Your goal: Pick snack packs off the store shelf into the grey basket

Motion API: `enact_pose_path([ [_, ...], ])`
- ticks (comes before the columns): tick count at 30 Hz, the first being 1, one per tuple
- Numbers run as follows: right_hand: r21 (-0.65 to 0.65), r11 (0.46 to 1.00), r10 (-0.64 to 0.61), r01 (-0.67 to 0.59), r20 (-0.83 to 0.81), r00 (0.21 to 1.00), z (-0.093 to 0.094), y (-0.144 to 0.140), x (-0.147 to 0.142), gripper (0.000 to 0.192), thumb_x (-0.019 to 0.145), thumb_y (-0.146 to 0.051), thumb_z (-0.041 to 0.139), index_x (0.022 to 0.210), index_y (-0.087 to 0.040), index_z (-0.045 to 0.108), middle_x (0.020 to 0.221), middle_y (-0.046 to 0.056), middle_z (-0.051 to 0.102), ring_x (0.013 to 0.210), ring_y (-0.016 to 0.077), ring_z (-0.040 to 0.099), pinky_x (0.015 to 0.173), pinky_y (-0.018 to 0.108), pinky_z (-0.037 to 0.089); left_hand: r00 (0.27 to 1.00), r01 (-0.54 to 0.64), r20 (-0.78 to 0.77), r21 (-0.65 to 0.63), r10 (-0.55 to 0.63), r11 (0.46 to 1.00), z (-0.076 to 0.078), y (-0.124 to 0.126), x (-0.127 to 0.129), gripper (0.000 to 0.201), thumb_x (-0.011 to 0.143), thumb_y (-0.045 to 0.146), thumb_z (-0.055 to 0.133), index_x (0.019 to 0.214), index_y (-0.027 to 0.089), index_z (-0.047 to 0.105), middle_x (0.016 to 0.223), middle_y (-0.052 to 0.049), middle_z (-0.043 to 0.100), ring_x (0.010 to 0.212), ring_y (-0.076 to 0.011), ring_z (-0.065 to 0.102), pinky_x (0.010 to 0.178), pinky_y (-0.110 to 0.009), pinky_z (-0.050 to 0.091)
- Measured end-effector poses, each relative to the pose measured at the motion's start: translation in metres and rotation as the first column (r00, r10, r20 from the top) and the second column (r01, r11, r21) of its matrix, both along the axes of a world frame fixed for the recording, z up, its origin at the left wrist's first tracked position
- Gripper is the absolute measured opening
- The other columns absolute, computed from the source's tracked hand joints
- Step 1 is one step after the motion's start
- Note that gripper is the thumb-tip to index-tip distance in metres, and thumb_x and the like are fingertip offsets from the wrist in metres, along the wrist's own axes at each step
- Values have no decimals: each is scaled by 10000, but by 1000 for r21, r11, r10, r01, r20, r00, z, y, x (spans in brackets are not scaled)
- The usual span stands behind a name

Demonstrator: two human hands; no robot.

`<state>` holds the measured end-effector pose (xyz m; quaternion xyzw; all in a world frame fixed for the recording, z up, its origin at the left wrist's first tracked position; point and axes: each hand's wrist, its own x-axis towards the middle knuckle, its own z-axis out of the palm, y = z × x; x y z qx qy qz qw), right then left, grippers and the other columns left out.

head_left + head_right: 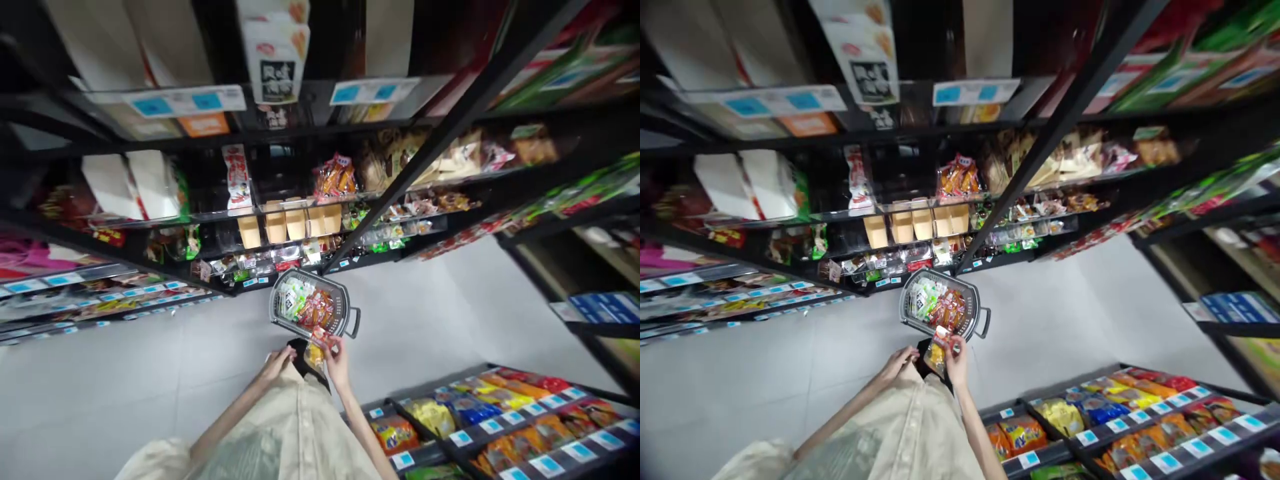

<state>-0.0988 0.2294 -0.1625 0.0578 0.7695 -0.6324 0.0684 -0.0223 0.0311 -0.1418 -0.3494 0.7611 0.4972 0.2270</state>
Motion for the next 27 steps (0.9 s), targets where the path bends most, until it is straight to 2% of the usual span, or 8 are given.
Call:
enact_pose_path([
  [3,-66,995,-72,76,64,995,24,-31,32,444,686,-485,769,1022,-268,577,1003,78,703,956,286,702,840,451,606,930,0,-336,404,148,915,27,-11,13,308,811,652,570,892,440,779,994,42,804,996,-253,747,921,-401,573],
  [5,-168,970,-143,174,185,972,44,-61,57,576,617,-464,825,1078,-250,554,989,69,722,955,274,716,890,450,598,877,-31,-424,416,225,909,42,-21,27,312,669,582,760,807,303,777,903,-38,799,887,-273,736,904,-418,576],
  [7,-214,962,-108,169,269,957,62,-91,80,656,653,-524,812,1177,-244,534,975,53,741,897,249,734,809,414,620,853,-126,-417,418,313,900,50,-32,47,386,648,546,789,839,212,764,899,-75,785,871,-257,721,929,-414,567],
  [11,-474,879,267,-47,408,873,91,-125,112,587,632,-444,904,1109,-199,668,1040,74,771,872,230,748,815,369,615,757,-361,-394,413,521,836,58,-45,98,488,725,543,749,997,139,716,955,-108,767,884,-216,713,898,-366,568],
  [13,-506,840,414,-196,364,835,105,-129,122,490,647,-432,911,1026,-177,732,991,75,783,828,218,746,813,357,612,704,-434,-399,413,587,801,66,-47,119,504,747,547,747,1028,130,709,951,-114,766,874,-208,717,867,-350,574],
  [16,-476,830,456,-291,278,846,123,-132,131,423,682,-437,894,993,-181,766,985,70,792,828,218,746,826,361,610,608,-512,-415,447,677,733,84,-46,135,488,721,533,796,978,124,726,894,-109,761,828,-202,715,809,-332,577],
  [21,-426,858,401,-285,211,892,147,-130,136,398,686,-425,894,987,-201,762,993,70,794,797,237,747,735,357,618,463,-570,-412,540,785,620,113,-39,129,488,645,511,862,909,122,733,823,-83,739,745,-171,677,708,-282,544],
  [27,-500,834,385,-233,225,895,168,-91,125,372,660,-422,917,921,-199,774,889,47,785,734,207,725,739,333,608,414,-509,-449,607,792,610,135,-12,102,418,645,449,884,887,140,740,850,-72,743,780,-159,676,749,-269,545],
])
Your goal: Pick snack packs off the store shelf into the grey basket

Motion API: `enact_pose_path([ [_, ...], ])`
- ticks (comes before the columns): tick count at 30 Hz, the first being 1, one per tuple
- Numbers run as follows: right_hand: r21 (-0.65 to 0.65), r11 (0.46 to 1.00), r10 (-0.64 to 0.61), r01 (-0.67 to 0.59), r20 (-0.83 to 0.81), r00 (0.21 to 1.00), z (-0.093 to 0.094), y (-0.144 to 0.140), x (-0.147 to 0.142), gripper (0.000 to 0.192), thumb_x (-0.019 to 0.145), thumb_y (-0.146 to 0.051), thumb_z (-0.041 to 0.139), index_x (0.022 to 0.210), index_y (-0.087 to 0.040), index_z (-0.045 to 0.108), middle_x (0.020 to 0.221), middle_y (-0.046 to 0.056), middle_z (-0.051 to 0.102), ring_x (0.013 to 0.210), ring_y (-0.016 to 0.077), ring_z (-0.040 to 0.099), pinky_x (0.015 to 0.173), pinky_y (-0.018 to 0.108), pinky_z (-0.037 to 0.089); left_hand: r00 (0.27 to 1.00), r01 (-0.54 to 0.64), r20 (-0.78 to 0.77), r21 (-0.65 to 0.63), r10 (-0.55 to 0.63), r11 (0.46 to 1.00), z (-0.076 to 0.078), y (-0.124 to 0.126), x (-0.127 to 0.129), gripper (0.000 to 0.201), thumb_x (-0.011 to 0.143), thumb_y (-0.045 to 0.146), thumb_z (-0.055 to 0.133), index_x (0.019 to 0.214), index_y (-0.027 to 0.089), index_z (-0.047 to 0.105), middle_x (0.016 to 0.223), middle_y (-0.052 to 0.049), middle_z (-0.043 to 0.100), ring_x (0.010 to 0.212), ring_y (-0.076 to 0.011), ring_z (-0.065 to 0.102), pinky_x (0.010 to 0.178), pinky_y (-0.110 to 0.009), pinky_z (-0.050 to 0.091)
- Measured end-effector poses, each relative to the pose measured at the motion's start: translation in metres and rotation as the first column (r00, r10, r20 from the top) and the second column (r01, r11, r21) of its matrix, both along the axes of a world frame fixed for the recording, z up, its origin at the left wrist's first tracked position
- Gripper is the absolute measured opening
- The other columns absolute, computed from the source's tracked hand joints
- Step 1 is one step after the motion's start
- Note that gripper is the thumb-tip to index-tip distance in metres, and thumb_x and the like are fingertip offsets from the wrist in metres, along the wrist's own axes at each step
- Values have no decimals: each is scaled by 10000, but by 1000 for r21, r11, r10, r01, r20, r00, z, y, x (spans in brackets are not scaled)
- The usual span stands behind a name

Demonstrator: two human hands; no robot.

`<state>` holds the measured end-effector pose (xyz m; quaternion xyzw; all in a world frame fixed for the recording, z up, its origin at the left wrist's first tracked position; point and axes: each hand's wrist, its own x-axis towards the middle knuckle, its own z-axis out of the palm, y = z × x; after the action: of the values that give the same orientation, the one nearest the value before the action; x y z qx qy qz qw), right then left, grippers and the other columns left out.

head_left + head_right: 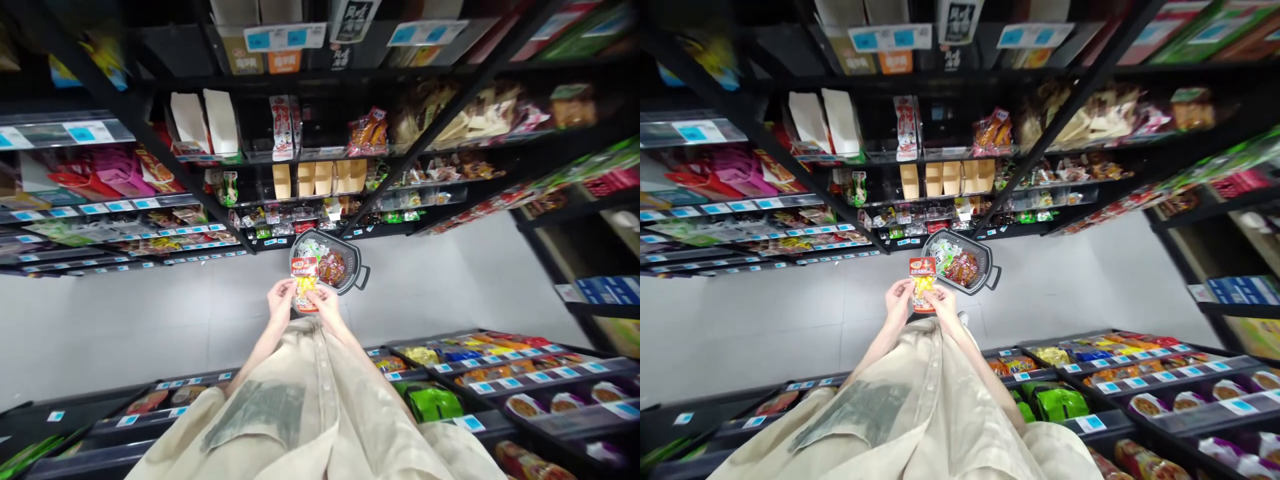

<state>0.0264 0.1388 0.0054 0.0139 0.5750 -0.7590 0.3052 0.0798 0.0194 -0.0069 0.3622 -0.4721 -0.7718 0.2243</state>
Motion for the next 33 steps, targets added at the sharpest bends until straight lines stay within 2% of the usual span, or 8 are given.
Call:
enact_pose_path([
  [11,-117,989,-68,85,143,987,0,106,-26,456,577,-445,965,678,-186,604,666,-7,718,564,131,644,585,247,558,988,131,-58,-155,-142,979,19,97,-28,396,711,448,869,836,165,622,787,-17,672,724,-123,633,678,-222,511],
  [17,26,998,-55,62,-227,972,5,156,-48,274,751,-408,854,792,-196,684,771,18,715,673,164,660,616,286,559,962,245,-84,-152,-259,958,31,142,-42,500,708,327,882,1143,178,685,1213,-106,695,980,-185,674,939,-325,535],
  [19,111,990,-18,89,-526,850,7,167,-53,136,857,-335,746,901,-208,763,872,53,720,787,190,671,685,326,570,951,280,-148,25,-273,960,35,158,-47,585,730,390,874,1237,186,665,1369,-129,637,1104,-224,660,987,-358,526],
  [22,209,964,118,163,-889,443,11,177,-55,239,915,-171,615,1044,-248,801,984,77,719,936,215,625,820,390,540,910,385,-312,385,-274,839,44,179,-51,601,874,598,692,1263,140,670,1382,-163,635,1233,-286,621,983,-385,544],
  [24,237,953,202,189,-961,190,14,181,-55,361,898,-77,580,1131,-263,782,1027,74,725,983,224,588,859,407,503,892,420,-390,529,-229,737,50,187,-53,604,944,613,579,1240,96,683,1294,-175,680,1196,-273,647,933,-342,570],
  [27,282,940,281,193,-959,34,15,183,-58,466,875,3,545,1206,-253,749,1086,75,731,1019,228,568,873,404,467,898,395,-416,618,-144,679,53,191,-58,511,999,513,537,1216,75,688,1155,-155,728,1014,-195,704,752,-224,578],
  [30,293,943,280,157,-954,104,11,180,-68,448,888,-5,546,1189,-260,758,1121,78,730,1052,233,566,904,414,481,914,355,-395,660,-97,662,46,186,-70,477,997,495,563,1190,75,681,1069,-139,737,826,-149,698,623,-195,546],
  [33,260,963,221,67,-910,350,4,175,-86,320,933,-98,572,1091,-266,794,1073,71,740,1024,219,610,903,403,524,950,271,-304,692,-70,670,30,182,-89,484,908,533,696,1124,101,661,981,-95,726,708,-111,651,564,-183,505],
])
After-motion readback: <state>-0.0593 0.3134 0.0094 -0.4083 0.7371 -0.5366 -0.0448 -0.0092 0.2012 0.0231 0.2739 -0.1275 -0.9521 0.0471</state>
